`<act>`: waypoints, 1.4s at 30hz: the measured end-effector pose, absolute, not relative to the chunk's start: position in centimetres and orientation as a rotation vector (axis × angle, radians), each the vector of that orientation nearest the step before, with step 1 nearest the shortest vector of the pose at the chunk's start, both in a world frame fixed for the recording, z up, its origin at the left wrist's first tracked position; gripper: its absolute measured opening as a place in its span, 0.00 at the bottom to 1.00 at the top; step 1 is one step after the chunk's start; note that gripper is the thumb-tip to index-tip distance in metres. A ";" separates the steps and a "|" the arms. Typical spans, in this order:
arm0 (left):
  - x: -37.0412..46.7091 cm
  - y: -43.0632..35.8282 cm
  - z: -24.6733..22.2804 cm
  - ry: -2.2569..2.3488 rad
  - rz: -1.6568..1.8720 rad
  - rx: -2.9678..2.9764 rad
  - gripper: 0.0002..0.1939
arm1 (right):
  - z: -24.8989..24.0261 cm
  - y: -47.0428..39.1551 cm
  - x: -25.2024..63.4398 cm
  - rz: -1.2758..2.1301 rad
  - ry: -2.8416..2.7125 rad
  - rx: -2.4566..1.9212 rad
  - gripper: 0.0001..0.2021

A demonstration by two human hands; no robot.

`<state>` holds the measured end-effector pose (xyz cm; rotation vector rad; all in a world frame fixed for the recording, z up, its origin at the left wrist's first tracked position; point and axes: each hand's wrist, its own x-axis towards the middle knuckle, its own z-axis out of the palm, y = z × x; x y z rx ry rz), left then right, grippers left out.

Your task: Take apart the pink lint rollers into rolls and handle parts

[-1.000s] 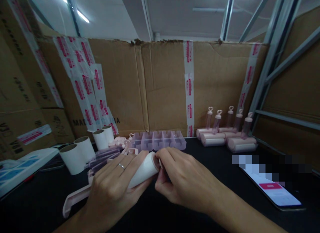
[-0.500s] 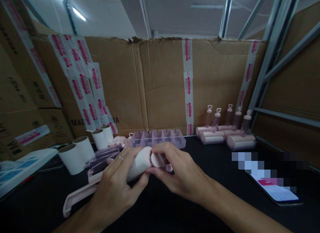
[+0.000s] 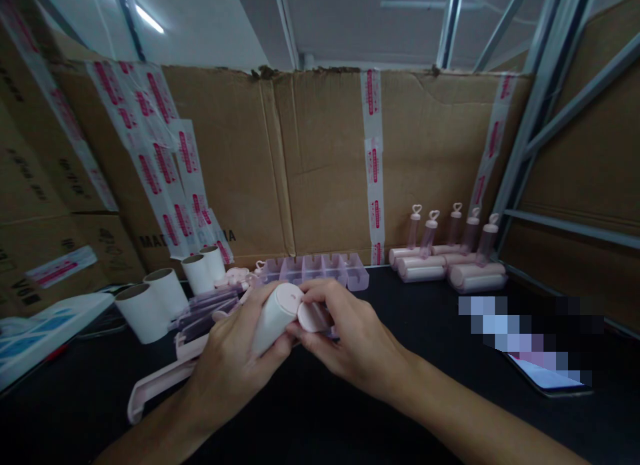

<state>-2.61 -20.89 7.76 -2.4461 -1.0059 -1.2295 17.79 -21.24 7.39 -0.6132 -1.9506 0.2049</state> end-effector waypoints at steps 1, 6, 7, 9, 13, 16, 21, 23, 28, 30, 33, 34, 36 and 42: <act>-2.6 -21.0 7.7 -1.018 -1.238 -2.464 0.26 | 7.3 -21.2 17.7 0.204 -1.942 -0.617 0.13; -2.5 -21.3 7.8 -1.093 -1.373 -2.573 0.29 | 6.7 -21.0 17.4 0.342 -1.858 -0.674 0.15; -2.4 -21.3 7.8 -1.157 -1.447 -2.586 0.26 | 6.5 -21.0 17.3 0.391 -1.847 -0.675 0.16; -2.2 -21.2 7.7 -1.307 -1.669 -2.563 0.21 | 6.2 -20.9 17.1 0.484 -1.855 -0.686 0.17; -1.6 -20.7 7.4 -1.520 -2.152 -2.467 0.20 | 5.5 -20.8 16.5 0.653 -1.887 -0.785 0.17; -1.3 -20.3 7.1 -1.628 -2.456 -2.470 0.23 | 5.1 -20.7 16.0 0.809 -1.857 -0.808 0.10; -1.4 -20.0 7.2 -1.621 -2.898 -2.379 0.25 | 4.2 -19.5 15.9 0.915 -1.855 -0.885 0.09; -1.4 -20.1 7.4 -1.574 -2.991 -2.349 0.24 | 3.6 -18.8 16.0 0.926 -1.856 -0.946 0.11; -1.1 -20.4 7.8 -1.514 -3.085 -2.355 0.23 | 2.9 -17.5 16.4 0.855 -1.937 -1.031 0.13; -1.0 -20.5 7.8 -1.520 -3.113 -2.369 0.24 | 3.4 -17.0 17.1 0.718 -2.013 -1.093 0.12; -0.9 -20.5 7.7 -1.536 -3.106 -2.446 0.26 | 4.4 -16.1 18.9 0.369 -2.115 -1.220 0.09; -0.9 -20.5 7.7 -1.538 -3.092 -2.476 0.27 | 4.5 -15.6 19.6 0.296 -2.132 -1.250 0.08; -1.0 -20.6 7.6 -1.552 -3.043 -2.526 0.29 | 4.4 -14.8 21.0 0.272 -2.163 -1.287 0.08; -1.3 -21.0 6.8 -1.618 -2.821 -2.643 0.29 | 3.2 -13.9 21.5 0.251 -2.210 -1.323 0.08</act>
